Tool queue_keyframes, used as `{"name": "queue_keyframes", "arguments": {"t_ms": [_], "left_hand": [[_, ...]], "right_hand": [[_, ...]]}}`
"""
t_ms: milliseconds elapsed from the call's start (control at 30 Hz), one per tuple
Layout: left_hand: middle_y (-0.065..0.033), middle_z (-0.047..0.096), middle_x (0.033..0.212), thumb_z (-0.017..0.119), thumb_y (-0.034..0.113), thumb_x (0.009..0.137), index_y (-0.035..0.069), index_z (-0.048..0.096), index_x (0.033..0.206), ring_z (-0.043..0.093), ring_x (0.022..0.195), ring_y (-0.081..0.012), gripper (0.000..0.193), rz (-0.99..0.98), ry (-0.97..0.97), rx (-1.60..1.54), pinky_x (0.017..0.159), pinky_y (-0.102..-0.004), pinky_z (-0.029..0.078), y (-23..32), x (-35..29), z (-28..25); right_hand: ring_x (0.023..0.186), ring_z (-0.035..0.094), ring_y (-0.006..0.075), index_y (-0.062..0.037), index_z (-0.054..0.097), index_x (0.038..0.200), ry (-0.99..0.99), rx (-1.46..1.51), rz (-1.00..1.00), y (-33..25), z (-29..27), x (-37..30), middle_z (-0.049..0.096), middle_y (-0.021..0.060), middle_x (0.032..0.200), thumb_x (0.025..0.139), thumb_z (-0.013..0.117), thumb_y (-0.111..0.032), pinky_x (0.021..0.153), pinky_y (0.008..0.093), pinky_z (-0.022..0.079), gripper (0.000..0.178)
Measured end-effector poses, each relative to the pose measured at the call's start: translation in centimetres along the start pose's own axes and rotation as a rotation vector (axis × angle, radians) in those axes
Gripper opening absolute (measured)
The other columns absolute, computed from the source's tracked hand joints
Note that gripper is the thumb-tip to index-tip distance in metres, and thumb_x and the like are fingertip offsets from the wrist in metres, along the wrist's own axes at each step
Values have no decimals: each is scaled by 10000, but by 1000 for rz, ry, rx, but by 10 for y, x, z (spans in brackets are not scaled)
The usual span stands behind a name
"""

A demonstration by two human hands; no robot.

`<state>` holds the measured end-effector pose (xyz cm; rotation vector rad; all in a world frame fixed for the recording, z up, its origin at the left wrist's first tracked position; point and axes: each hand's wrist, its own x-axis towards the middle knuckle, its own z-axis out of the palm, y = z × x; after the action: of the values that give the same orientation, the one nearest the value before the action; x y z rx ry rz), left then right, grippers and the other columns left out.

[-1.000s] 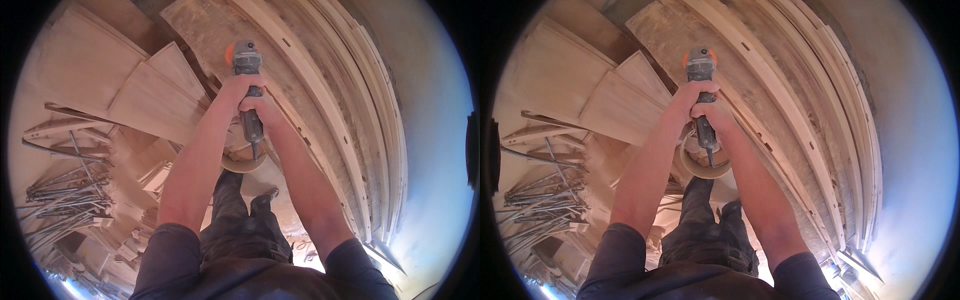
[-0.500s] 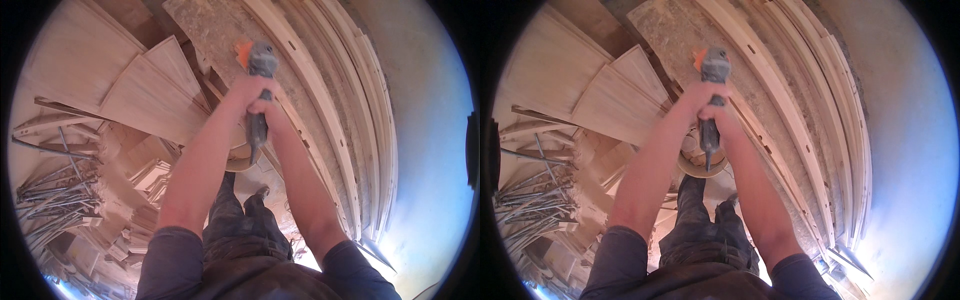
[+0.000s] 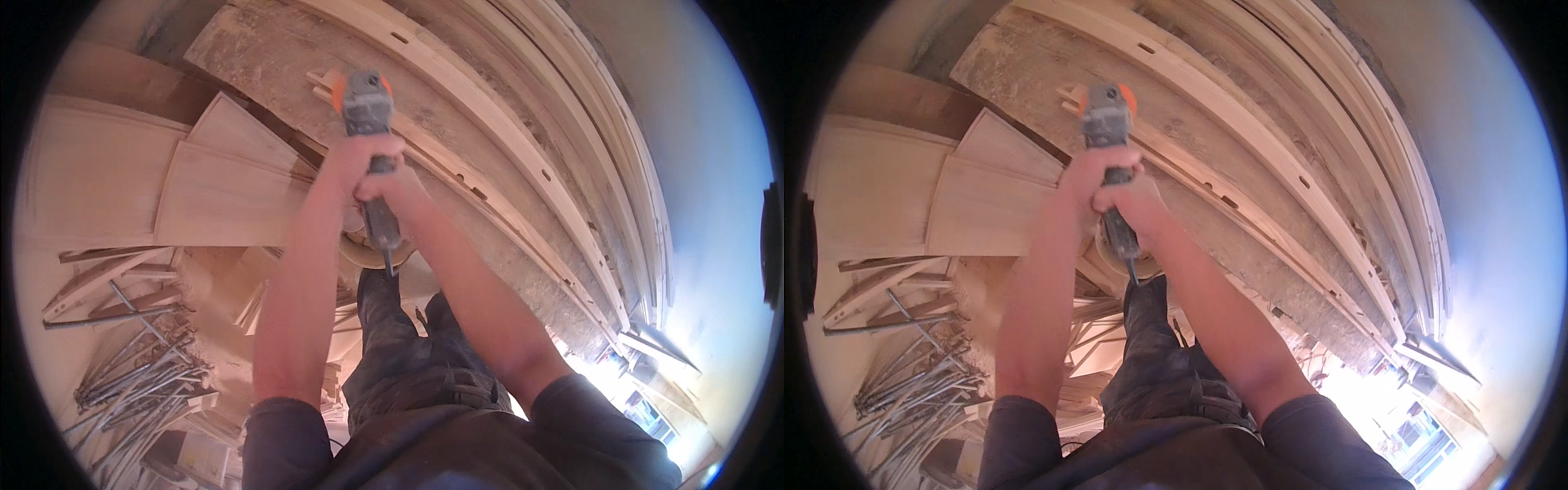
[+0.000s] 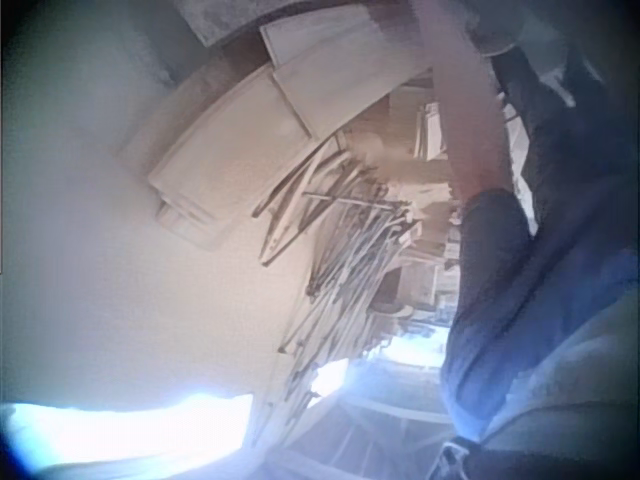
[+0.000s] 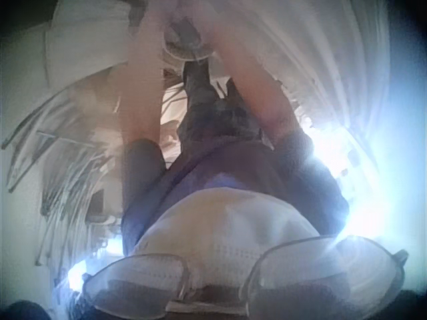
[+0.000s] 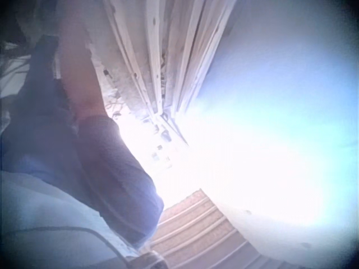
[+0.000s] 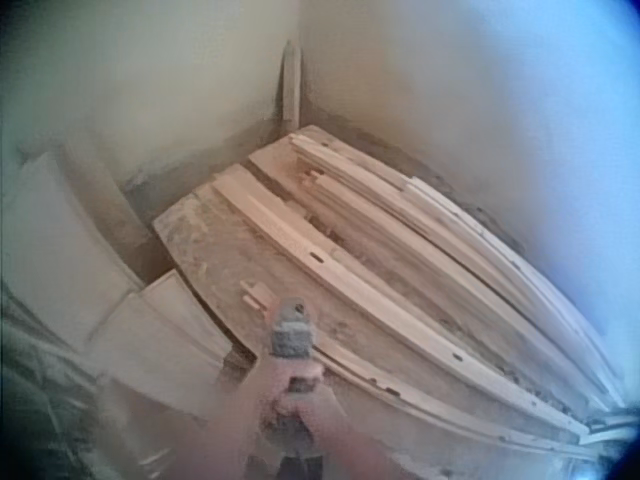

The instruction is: The person uses a power sander to smooth the edges of curved wooden planks and a straight wooden piece.

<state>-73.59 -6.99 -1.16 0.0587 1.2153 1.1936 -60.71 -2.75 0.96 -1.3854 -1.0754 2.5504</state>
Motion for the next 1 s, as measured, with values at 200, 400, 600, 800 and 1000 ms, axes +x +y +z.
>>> {"name": "queue_keyframes", "arguments": {"t_ms": [200,400,600,800,1000], "left_hand": [[-85,718,828,831,205,718,11,746,918,683,724,-182,291,-75,76,229,691,-333,539,-72,-30,78],[-102,714,896,837,320,694,-13,725,971,688,777,-204,448,-134,127,338,708,-366,545,-50,-19,49],[-98,701,850,758,229,810,6,699,941,695,764,-232,266,-46,121,-34,764,-353,566,5,-4,-1],[-100,727,898,809,222,764,-16,741,958,699,810,-195,314,-99,25,167,774,-345,554,-56,-11,62],[-94,750,899,879,312,642,15,763,953,717,854,-194,445,-198,-153,558,782,-365,563,-120,-38,167]], "right_hand": [[699,665,199,0,666,919,228,141,15,39,-44,-88,661,68,817,668,715,-6,609,343,540,256],[742,656,172,4,664,991,155,18,47,41,-46,-51,664,66,859,644,760,-47,676,323,533,364],[721,634,145,-8,680,886,83,-80,-99,4,6,7,659,38,827,656,775,-70,632,311,511,257],[754,653,154,-9,677,992,238,-99,64,32,-55,-59,680,53,909,651,766,-68,681,330,531,357],[722,705,252,12,645,1015,425,305,-54,109,-122,-158,680,119,876,686,687,-40,615,381,575,336]]}}
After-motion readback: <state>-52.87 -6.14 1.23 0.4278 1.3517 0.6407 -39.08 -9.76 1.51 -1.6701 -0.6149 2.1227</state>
